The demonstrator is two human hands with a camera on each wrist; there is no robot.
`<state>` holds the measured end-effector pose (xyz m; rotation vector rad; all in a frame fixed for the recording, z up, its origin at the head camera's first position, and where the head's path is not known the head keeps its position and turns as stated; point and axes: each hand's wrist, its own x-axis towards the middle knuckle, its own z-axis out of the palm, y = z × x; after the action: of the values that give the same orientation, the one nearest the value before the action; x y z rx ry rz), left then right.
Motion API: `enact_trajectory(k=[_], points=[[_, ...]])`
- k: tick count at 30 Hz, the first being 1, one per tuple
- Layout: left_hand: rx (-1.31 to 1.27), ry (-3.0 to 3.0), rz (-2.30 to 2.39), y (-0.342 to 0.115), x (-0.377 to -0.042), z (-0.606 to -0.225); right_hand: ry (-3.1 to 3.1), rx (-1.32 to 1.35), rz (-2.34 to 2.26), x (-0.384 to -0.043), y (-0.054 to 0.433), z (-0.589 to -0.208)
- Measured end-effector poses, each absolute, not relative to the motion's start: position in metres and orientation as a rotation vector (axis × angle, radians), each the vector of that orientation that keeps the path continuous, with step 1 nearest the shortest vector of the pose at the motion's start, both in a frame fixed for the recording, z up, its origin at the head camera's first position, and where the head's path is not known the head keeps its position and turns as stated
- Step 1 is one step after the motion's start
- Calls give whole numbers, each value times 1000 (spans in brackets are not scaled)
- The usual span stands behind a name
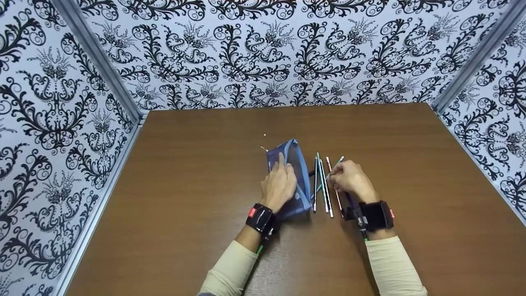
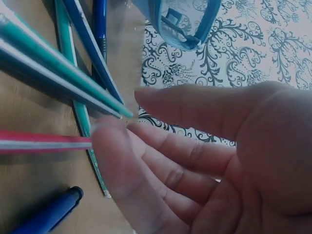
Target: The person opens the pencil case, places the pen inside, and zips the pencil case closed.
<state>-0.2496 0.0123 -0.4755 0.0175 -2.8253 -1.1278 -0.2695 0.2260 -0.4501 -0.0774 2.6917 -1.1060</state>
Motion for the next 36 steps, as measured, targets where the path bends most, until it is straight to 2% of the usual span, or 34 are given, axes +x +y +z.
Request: enact_trajectory(k=[18, 36], points=[[50, -2874, -1205, 9, -254, -470, 2734, 102, -968, -271, 223, -456], [78, -2790, -1269, 12, -254, -468, 2905, 37, -814, -271, 222, -463]])
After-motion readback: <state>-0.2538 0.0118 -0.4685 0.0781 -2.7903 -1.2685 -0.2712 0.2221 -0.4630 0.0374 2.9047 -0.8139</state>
